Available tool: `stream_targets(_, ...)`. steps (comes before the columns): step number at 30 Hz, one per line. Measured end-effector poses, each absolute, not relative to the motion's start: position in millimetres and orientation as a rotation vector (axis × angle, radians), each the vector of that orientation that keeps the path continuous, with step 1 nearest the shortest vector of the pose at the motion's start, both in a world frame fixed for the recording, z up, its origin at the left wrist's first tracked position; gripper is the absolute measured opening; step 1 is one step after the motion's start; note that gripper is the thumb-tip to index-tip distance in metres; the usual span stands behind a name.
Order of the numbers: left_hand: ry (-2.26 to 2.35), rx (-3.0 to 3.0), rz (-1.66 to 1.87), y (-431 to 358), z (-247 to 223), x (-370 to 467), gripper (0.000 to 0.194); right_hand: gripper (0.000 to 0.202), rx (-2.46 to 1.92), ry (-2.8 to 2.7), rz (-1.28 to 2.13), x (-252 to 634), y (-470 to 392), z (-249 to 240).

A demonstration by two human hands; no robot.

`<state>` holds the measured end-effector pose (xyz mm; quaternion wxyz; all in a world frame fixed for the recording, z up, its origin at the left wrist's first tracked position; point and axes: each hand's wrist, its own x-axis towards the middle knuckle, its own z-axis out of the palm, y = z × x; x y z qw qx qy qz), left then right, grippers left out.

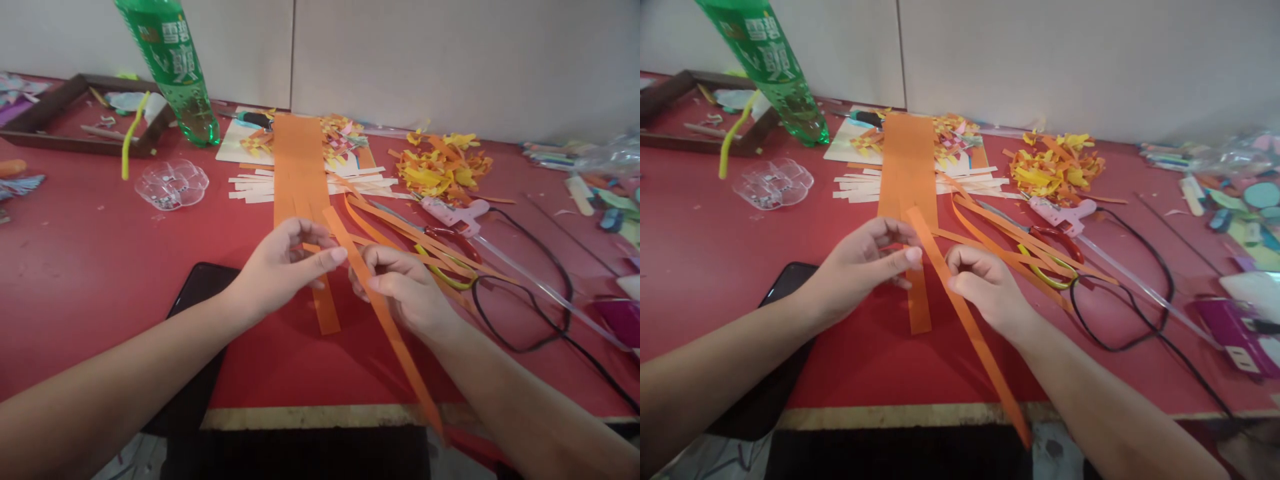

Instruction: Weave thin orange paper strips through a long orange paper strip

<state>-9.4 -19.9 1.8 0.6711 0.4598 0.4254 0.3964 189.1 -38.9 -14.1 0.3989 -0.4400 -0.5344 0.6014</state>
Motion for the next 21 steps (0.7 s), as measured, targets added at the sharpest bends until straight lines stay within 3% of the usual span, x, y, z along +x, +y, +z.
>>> stream_targets(6, 0.886, 0.813, 1.067, -14.3, -1.4, -13.3, 0.030, 0.018, -1.053, -1.486, 1.634, 186.8, -41.5, -5.9)
stream_targets(9, 0.827, 0.824, 1.031, -15.6, -2.5, -14.3, 0.025, 0.015, -1.059, -1.348, 1.789, 183.5, -41.2, -5.3)
stream_targets(13, 0.718, 0.901, 0.934, -18.4, -1.2, -14.7, 0.022, 0.031, -1.037, -1.084, 2.046, 181.0, -39.8, -7.7)
stream_targets(21, 0.696, 0.938, 0.891, -18.4, 1.4, -14.5, 0.018, 0.028, -0.962, -0.966, 2.127, 186.1, -36.4, -12.0)
